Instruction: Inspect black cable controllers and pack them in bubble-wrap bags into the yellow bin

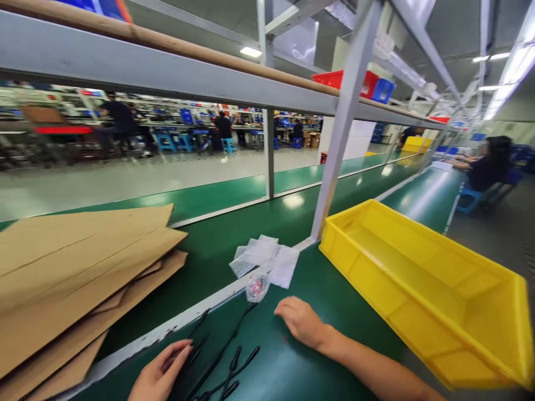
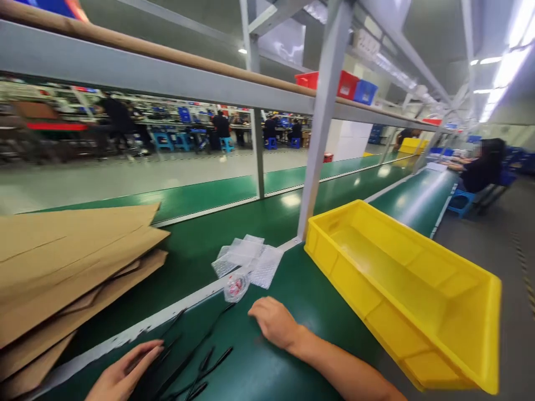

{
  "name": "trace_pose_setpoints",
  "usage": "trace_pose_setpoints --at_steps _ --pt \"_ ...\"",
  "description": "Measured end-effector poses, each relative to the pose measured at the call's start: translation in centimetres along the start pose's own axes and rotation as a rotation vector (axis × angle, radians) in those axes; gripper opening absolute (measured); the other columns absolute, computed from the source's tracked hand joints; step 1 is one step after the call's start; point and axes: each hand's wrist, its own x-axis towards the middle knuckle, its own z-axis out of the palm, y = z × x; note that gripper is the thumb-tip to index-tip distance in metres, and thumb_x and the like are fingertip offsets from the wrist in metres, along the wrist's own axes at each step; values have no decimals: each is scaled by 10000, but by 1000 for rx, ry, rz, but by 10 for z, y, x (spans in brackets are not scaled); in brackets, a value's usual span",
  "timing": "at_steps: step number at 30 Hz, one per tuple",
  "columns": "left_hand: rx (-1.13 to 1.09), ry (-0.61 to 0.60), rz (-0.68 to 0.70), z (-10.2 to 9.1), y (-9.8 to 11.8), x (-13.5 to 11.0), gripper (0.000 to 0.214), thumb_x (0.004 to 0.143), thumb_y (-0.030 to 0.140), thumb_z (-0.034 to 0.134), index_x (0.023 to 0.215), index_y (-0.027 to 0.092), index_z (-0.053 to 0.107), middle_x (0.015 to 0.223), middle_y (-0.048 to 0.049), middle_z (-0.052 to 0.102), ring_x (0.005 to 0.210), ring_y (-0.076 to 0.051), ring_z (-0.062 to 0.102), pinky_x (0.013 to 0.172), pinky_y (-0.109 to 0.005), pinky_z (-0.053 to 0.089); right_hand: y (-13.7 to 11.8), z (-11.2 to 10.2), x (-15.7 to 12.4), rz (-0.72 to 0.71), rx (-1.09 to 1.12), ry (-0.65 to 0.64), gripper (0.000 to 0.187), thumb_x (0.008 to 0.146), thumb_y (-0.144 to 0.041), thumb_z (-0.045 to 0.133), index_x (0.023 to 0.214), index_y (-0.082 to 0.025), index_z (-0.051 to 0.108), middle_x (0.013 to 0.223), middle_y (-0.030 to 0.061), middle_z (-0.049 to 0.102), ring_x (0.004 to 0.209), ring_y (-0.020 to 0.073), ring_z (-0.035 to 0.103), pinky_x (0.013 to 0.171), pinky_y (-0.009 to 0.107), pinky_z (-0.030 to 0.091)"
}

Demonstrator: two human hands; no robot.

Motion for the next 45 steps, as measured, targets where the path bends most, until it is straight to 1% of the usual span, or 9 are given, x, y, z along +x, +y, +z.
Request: trace_pose_setpoints --at_steps 4,7,12,20,27,30,33,38,45 --pt "-80 -17 -59 -2 18 -8 592 533 727 547 801 218 687 886 -76 737 926 -305 664 830 -338 521 4 0 51 131 65 102 276 939 -93 359 1041 -164 605 1001 91 635 953 180 596 869 302 492" --pt "-106 -17 -32 0 17 -10 612 550 730 547 822 197 679 868 -85 733 885 -288 669 798 -325 521 9 10 82 171 88 92 226 894 -70 442 982 -164 628 972 74 649 924 186 615 840 296 503" --pt "-118 -19 21 3 3 -7 579 613 699 534 828 181 677 841 -86 724 851 -271 668 759 -321 516 14 24 98 217 95 38 258 820 -23 478 933 -172 657 924 55 683 869 210 642 784 309 519" --pt "-134 7 53 7 -6 -3 492 645 621 547 824 181 673 824 -81 719 817 -262 663 748 -336 509 6 0 75 280 90 -46 220 900 -84 442 964 -155 640 963 68 663 911 190 619 835 299 478" --pt "-110 9 50 8 0 -6 444 654 580 519 806 186 658 785 -75 712 768 -250 656 728 -337 507 -14 -25 12 263 74 -397 150 825 -93 628 940 -187 645 880 20 654 746 160 634 677 228 495" --pt "-98 7 47 10 -1 -7 450 666 579 505 818 182 653 801 -77 709 777 -247 649 731 -335 502 -24 -24 -6 256 7 -490 163 835 -107 647 985 -168 636 942 53 628 857 195 615 757 265 492" --pt "-89 2 43 12 -4 -6 463 678 578 494 844 175 647 838 -86 707 805 -248 646 753 -337 498 -32 -19 -11 245 -68 -539 115 897 -89 560 946 -157 638 940 61 610 887 199 588 799 284 475" --pt "-71 4 57 13 -7 -6 459 699 570 479 860 170 638 847 -90 704 810 -244 645 750 -334 492 -36 -13 -7 205 -191 -604 180 918 -49 484 857 -141 625 896 68 606 824 204 576 730 286 467" --pt "-73 25 75 11 -4 -8 413 707 542 483 834 181 641 810 -77 700 782 -240 641 720 -327 485 -35 -4 -6 107 -306 -623 261 802 84 422 849 -103 598 878 134 602 784 244 570 634 303 434"
